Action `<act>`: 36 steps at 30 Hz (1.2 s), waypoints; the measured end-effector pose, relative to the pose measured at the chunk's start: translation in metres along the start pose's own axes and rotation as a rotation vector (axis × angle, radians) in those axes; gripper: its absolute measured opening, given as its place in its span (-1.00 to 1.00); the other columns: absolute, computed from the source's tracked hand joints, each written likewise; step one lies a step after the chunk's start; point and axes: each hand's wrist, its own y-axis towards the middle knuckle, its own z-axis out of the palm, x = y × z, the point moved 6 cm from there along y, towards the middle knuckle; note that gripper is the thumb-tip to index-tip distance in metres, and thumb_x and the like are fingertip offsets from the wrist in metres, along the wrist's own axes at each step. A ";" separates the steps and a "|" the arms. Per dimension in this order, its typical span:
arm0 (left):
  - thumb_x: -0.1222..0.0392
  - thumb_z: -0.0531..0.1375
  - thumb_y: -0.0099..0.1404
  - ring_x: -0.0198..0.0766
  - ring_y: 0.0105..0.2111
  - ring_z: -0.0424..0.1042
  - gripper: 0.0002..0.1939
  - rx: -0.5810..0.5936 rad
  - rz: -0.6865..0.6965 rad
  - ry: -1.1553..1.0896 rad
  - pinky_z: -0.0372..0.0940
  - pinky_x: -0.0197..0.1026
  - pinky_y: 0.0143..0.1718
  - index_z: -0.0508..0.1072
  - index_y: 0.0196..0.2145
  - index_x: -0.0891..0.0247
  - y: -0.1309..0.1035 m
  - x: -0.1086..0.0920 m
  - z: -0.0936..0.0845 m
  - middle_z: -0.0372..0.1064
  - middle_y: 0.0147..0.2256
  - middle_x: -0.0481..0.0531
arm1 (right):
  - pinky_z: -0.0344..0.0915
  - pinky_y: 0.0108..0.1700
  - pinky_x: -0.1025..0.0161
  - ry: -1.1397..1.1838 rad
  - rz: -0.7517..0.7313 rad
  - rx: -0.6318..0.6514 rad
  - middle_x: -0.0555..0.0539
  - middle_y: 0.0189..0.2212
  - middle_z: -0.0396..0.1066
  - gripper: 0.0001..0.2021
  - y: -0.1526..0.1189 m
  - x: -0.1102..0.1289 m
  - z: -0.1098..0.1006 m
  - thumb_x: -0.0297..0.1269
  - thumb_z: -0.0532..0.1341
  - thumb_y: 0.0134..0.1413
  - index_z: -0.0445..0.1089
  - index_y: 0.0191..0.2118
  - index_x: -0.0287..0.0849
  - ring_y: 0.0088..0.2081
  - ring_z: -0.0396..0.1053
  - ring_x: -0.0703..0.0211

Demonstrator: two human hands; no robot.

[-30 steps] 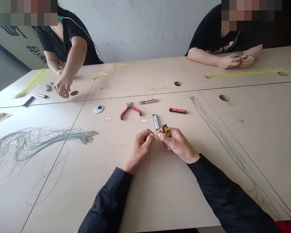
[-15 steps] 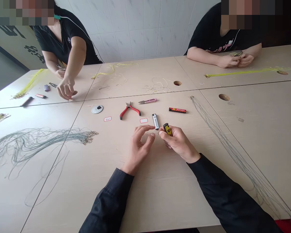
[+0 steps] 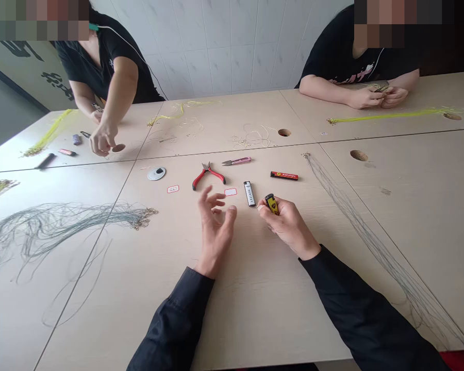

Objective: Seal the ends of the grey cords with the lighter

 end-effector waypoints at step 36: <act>0.30 0.16 0.27 -0.24 -0.27 0.29 -0.88 0.281 0.126 0.145 0.22 -0.16 -0.16 0.35 -0.44 0.22 -0.005 -0.014 0.015 0.36 -0.39 -0.03 | 0.03 -0.47 0.32 -0.159 -0.142 0.070 0.09 -0.53 0.15 -0.75 -0.007 0.021 0.008 -0.12 0.15 0.22 0.43 -0.16 -0.17 -0.51 0.03 0.31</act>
